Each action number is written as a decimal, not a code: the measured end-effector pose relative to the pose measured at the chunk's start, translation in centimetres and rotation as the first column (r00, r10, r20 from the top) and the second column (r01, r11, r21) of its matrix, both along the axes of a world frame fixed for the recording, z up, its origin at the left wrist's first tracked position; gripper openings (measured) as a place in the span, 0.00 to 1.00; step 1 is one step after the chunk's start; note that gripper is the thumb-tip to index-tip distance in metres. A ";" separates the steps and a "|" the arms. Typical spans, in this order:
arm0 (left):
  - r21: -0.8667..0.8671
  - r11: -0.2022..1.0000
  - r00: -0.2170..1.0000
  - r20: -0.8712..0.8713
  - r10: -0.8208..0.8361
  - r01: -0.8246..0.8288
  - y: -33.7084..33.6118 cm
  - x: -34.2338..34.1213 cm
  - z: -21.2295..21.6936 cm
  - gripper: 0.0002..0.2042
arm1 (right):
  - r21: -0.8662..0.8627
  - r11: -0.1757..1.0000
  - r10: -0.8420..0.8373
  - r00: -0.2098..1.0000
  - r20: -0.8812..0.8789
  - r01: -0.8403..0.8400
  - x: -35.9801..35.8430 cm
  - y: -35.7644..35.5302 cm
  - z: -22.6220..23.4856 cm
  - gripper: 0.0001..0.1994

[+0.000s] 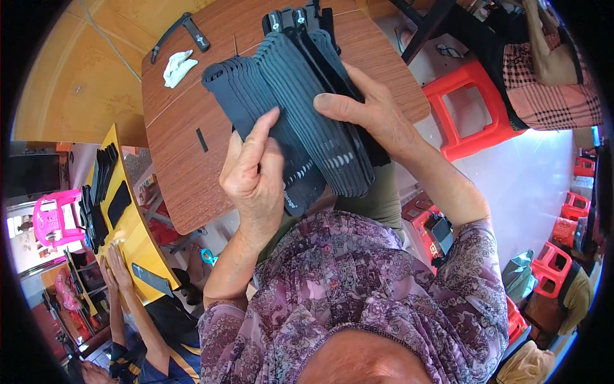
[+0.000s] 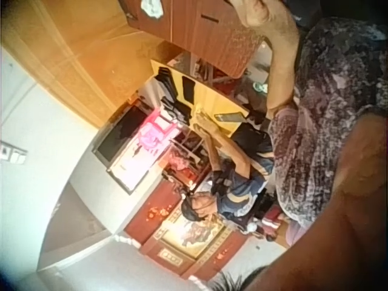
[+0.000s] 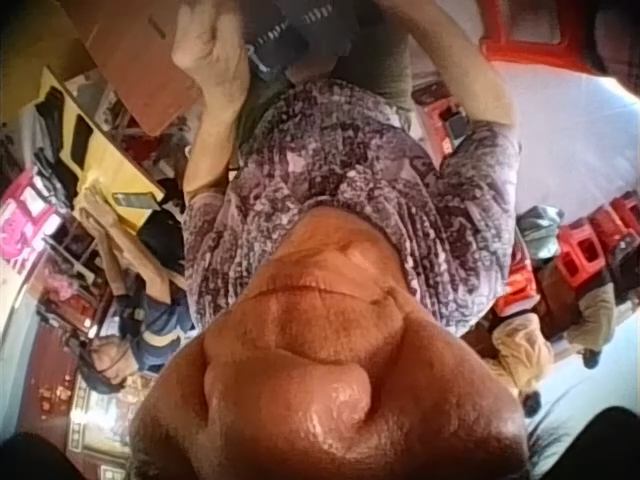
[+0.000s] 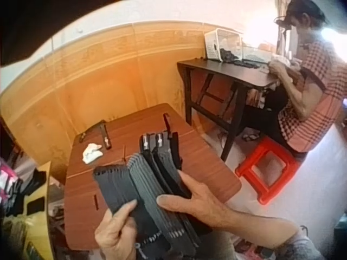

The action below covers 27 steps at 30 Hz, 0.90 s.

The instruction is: The recorder is inspecting, flipping over, and stacking manufactured black textile storage bags at a workshop table.

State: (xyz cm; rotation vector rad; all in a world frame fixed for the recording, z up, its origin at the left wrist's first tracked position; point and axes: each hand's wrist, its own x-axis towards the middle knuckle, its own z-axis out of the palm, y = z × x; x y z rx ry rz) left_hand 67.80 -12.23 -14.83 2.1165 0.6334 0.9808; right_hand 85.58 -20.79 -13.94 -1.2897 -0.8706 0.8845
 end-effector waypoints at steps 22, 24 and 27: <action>-0.518 0.849 0.988 0.048 0.144 -0.098 0.3 1.3 1.7 0.15 | 0.116 0.976 -0.216 0.900 0.380 0.185 -1.5 1.1 -2.7 0.34; -0.556 0.823 0.988 0.014 0.152 -0.119 0.3 1.4 2.0 0.12 | 0.091 0.976 -0.219 0.898 0.383 0.199 -1.8 1.0 -2.9 0.37; -0.594 0.797 0.984 0.055 0.171 -0.105 0.6 1.1 1.4 0.11 | 0.072 0.976 -0.217 0.879 0.424 0.206 -1.8 0.8 -2.9 0.39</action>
